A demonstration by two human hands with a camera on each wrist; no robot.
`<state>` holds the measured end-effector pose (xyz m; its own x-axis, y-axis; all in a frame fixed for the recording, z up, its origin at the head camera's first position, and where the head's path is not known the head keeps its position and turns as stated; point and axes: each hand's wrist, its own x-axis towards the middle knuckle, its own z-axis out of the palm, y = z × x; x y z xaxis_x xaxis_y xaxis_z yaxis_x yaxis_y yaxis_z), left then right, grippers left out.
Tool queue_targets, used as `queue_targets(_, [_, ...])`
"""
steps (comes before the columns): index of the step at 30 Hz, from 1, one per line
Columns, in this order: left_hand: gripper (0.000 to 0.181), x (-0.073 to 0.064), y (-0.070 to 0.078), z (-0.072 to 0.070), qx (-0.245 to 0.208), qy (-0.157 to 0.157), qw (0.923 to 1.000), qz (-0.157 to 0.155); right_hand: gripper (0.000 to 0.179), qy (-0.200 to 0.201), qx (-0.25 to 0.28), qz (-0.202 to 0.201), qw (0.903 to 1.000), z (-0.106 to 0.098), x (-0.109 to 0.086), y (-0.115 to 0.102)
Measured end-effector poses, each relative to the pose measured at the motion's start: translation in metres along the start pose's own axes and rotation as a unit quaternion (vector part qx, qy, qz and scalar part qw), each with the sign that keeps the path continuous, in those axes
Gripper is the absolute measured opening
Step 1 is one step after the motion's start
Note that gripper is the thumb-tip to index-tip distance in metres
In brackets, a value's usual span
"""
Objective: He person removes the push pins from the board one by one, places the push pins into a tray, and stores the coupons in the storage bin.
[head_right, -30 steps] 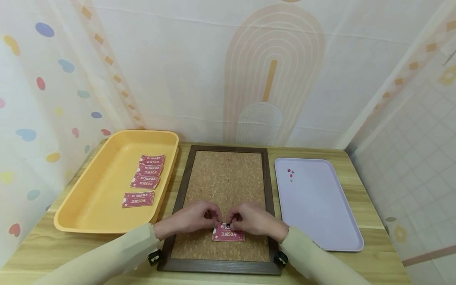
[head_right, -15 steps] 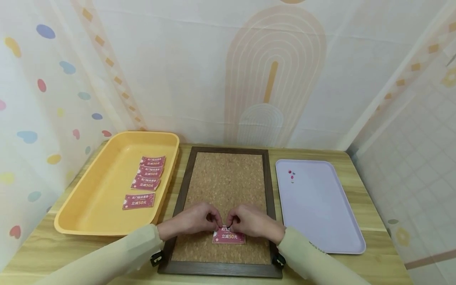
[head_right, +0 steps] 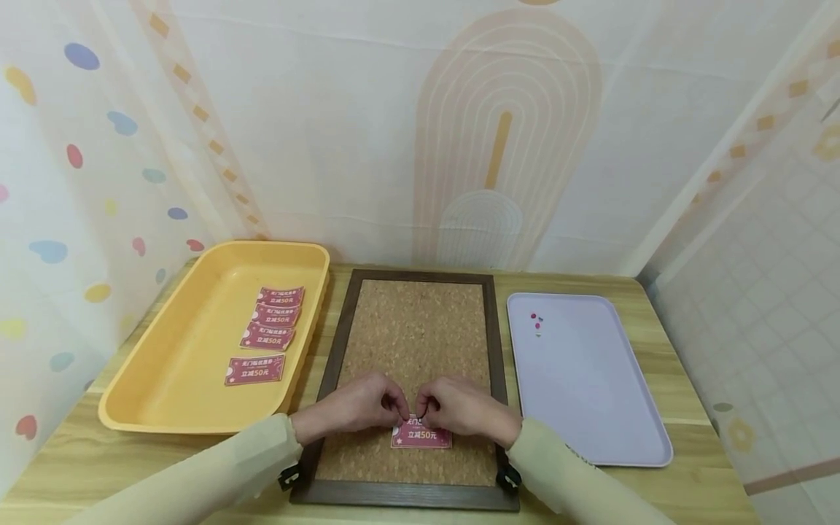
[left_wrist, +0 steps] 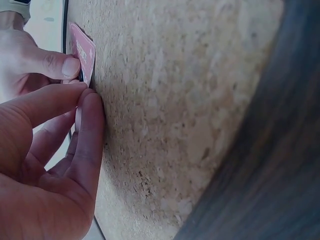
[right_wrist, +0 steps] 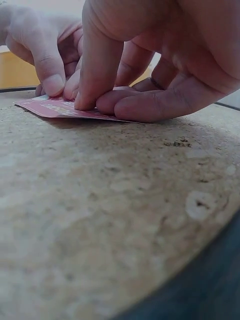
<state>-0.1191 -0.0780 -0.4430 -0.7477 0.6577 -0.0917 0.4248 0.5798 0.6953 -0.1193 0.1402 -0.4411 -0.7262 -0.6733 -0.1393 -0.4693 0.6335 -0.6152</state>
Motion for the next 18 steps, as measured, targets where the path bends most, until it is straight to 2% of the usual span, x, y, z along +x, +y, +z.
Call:
queue_targets(7, [0.015, -0.0006, 0.002, 0.0003, 0.007, 0.005, 0.9999, -0.006, 0.011, -0.011, 0.006, 0.01, 0.9999, -0.0019, -0.0001, -0.0014])
queue_targets(18, [0.017, -0.0007, 0.0035, 0.0019, 0.016, 0.006, 0.9998, -0.009, 0.017, -0.013, 0.015, 0.004, 0.9998, -0.0008, 0.0002, 0.0004])
